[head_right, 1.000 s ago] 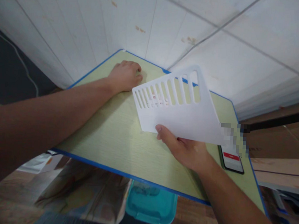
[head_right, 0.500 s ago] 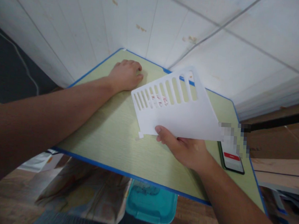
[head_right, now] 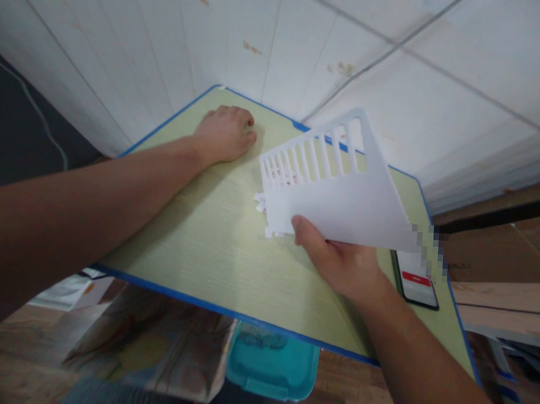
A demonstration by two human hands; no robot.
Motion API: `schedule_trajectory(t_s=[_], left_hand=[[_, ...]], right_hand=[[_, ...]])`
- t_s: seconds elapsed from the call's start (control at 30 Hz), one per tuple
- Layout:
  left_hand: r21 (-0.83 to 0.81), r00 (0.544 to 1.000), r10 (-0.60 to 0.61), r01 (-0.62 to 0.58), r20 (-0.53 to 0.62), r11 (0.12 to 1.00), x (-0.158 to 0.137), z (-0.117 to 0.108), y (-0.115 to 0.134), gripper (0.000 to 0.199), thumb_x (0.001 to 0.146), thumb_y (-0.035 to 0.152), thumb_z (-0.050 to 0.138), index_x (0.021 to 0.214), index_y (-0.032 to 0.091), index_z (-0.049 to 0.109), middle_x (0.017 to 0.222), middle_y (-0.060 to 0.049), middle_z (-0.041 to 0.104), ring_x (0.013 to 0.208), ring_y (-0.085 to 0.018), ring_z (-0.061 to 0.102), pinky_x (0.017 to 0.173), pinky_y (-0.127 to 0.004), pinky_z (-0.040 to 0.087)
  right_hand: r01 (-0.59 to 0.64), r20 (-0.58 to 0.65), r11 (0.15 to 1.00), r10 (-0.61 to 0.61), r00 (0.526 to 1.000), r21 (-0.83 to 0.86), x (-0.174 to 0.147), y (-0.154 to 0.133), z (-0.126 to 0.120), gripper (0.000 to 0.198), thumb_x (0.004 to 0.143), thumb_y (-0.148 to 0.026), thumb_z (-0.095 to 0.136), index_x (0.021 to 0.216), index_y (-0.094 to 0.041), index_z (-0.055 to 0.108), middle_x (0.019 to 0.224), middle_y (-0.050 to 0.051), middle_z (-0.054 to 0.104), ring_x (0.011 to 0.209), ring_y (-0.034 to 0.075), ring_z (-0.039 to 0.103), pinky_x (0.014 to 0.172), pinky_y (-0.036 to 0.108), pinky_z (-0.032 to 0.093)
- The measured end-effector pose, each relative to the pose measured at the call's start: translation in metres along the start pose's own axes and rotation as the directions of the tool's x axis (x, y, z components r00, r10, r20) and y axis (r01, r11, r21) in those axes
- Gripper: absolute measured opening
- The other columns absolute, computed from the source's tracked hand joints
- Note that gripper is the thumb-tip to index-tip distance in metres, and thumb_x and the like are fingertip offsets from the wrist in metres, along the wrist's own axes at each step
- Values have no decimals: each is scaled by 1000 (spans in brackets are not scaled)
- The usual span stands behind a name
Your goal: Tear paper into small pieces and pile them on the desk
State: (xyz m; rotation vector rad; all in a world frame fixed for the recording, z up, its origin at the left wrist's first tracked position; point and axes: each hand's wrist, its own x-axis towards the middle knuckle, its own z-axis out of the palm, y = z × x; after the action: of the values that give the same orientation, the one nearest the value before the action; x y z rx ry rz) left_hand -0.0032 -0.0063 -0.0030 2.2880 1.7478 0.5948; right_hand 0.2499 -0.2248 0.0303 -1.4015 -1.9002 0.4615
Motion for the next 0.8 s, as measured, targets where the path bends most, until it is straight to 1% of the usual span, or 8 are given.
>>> schedule_trajectory(t_s=[0.1, 0.2, 0.3, 0.4, 0.47, 0.57, 0.63, 0.8], left_hand=[[12, 1000, 4, -4, -5, 1000, -1, -2, 2, 56, 116, 43, 57, 167, 25, 67, 176, -15, 66, 168, -40, 50, 143, -70, 37], [42, 1000, 7, -7, -1, 999, -1, -2, 3, 53, 116, 36, 54, 164, 19, 70, 176, -18, 66, 168, -41, 52, 142, -67, 39], [36, 1000, 16, -16, 0, 999, 1, 0, 0, 57, 117, 40, 56, 170, 21, 65, 176, -19, 65, 170, -42, 51, 144, -68, 35], [14, 999, 33, -33, -2, 999, 5, 4, -4, 66, 117, 49, 60, 178, 24, 58, 176, -18, 65, 172, -44, 47, 146, -71, 30], [27, 999, 32, -32, 0, 999, 6, 5, -5, 62, 118, 47, 57, 175, 22, 61, 176, -19, 64, 171, -43, 48, 146, -69, 31], [50, 1000, 20, -20, 5, 999, 7, 5, -5, 55, 121, 43, 53, 169, 19, 66, 176, -19, 63, 170, -41, 51, 146, -65, 33], [44, 1000, 22, -22, 6, 999, 7, 5, -5, 57, 121, 45, 53, 170, 19, 65, 176, -19, 63, 170, -41, 50, 146, -65, 31], [36, 999, 50, -50, 6, 998, 8, 7, -9, 59, 121, 46, 49, 171, 17, 63, 177, -20, 61, 171, -43, 47, 146, -69, 31]], right_hand=[[-31, -35, 998, 33, 999, 45, -1, -1, 1, 42, 104, -39, 85, 65, -34, 73, 63, -2, 78, 59, 26, 78, 71, 40, 72], [-60, -97, 994, 68, 993, 87, -1, 1, 0, 42, 104, -43, 85, 65, -33, 73, 63, -1, 78, 58, 26, 76, 63, 39, 69], [-82, -50, 992, 87, 995, 97, -2, 2, 0, 43, 100, -42, 89, 63, -33, 71, 60, -1, 76, 54, 25, 74, 58, 38, 67], [-68, 32, 993, 65, 997, 102, -2, -1, -1, 42, 100, -41, 89, 63, -33, 70, 59, -3, 75, 53, 25, 74, 62, 38, 70], [-39, 59, 995, 33, 998, 95, -2, -2, -2, 41, 100, -40, 89, 64, -33, 70, 58, -3, 74, 53, 26, 75, 68, 40, 73], [7, 50, 998, -10, 999, 59, 0, -1, -3, 40, 101, -40, 90, 66, -33, 71, 59, -2, 73, 59, 28, 78, 78, 44, 76], [26, 47, 999, -27, 999, 26, 0, 1, -3, 39, 101, -43, 90, 67, -34, 73, 60, -1, 75, 64, 31, 81, 83, 47, 77], [41, -2, 998, -41, 999, -49, -3, 8, -3, 37, 103, -49, 88, 70, -35, 76, 62, 0, 77, 67, 33, 82, 81, 47, 76]])
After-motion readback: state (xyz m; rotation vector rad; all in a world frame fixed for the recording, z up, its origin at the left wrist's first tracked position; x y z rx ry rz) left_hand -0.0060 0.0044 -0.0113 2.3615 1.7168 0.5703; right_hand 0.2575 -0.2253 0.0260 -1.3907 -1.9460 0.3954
